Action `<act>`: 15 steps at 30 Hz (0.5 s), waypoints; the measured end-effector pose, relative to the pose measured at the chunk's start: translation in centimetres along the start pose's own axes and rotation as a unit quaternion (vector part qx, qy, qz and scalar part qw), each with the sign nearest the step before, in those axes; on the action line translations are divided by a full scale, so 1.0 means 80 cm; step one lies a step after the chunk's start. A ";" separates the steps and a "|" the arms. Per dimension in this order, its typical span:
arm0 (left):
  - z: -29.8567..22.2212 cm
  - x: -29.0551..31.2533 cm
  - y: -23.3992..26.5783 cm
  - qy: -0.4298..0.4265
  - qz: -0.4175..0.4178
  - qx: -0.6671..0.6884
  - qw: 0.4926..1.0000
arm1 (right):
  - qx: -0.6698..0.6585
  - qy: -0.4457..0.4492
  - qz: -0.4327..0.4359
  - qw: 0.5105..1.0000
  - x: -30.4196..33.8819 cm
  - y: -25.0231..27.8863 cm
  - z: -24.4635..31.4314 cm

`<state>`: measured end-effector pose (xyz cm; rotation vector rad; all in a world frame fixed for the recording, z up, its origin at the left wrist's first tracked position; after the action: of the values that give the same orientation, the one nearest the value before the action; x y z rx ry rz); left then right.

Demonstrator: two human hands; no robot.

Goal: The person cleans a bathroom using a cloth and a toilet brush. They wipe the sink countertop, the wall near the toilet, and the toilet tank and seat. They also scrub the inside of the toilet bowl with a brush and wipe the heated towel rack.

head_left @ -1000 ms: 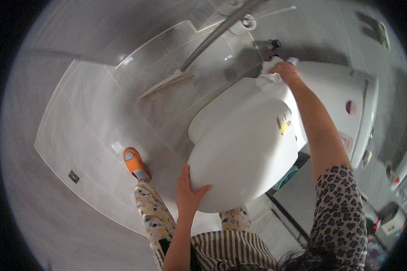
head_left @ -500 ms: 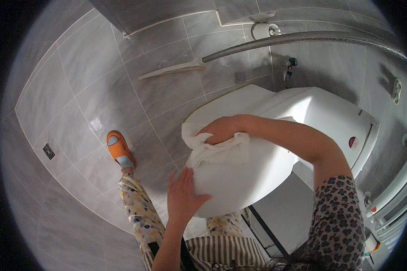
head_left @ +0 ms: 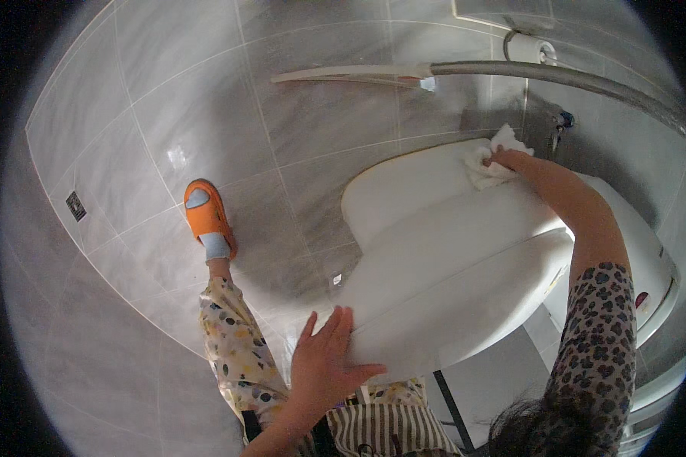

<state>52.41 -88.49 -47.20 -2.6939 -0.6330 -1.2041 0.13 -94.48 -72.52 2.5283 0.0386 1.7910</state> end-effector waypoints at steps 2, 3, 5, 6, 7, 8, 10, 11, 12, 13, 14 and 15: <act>0.000 0.000 0.000 0.017 -0.003 -0.025 1.000 | 0.016 0.032 0.007 0.999 -0.022 -0.012 0.058; 0.003 -0.005 -0.005 -0.017 -0.016 -0.014 1.000 | 0.024 0.026 0.005 0.999 -0.014 -0.016 0.049; 0.015 0.003 -0.022 -0.045 -0.037 0.003 0.998 | 0.042 0.071 0.012 0.997 -0.009 -0.041 0.097; 0.009 0.002 -0.027 -0.050 -0.050 0.001 0.997 | 0.045 0.100 0.003 0.994 -0.004 -0.042 0.117; 0.008 0.002 -0.031 -0.046 -0.053 0.005 0.998 | 0.045 0.141 -0.009 0.989 0.006 -0.044 0.143; 0.006 0.001 -0.035 -0.042 -0.056 0.008 0.998 | 0.039 0.187 -0.021 0.981 0.019 -0.044 0.166; 0.007 0.001 -0.028 -0.058 -0.072 0.039 0.995 | 0.026 0.273 -0.047 0.961 0.044 -0.043 0.206; 0.017 0.002 -0.022 -0.043 -0.097 0.112 0.988 | 0.043 0.330 -0.068 0.940 0.048 -0.045 0.227; 0.029 0.000 -0.019 -0.033 -0.118 0.181 0.976 | 0.058 0.381 -0.092 0.918 0.047 -0.054 0.238; 0.044 0.000 -0.019 -0.006 -0.137 0.250 0.958 | 0.069 0.443 -0.105 0.888 0.051 -0.066 0.271; 0.059 0.001 -0.021 0.025 -0.235 0.256 0.937 | 0.086 0.477 -0.071 0.872 0.055 -0.075 0.297; 0.073 -0.001 -0.013 0.002 -0.284 0.258 0.923 | 0.105 0.505 -0.043 0.855 0.072 -0.069 0.320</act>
<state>55.90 -85.97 -51.27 -2.1163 -1.5565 -0.9445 26.19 -89.24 -75.82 1.3223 0.3822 2.9324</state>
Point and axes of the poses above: each hand's wrist, its own x-axis away from the middle knuckle, its own y-axis out of the back of the hand, z = x × y, the point moved 2 cm from there along -x, towards the middle knuckle, and after that the axes turned 2 degrees about z, right-handed, at the moved point
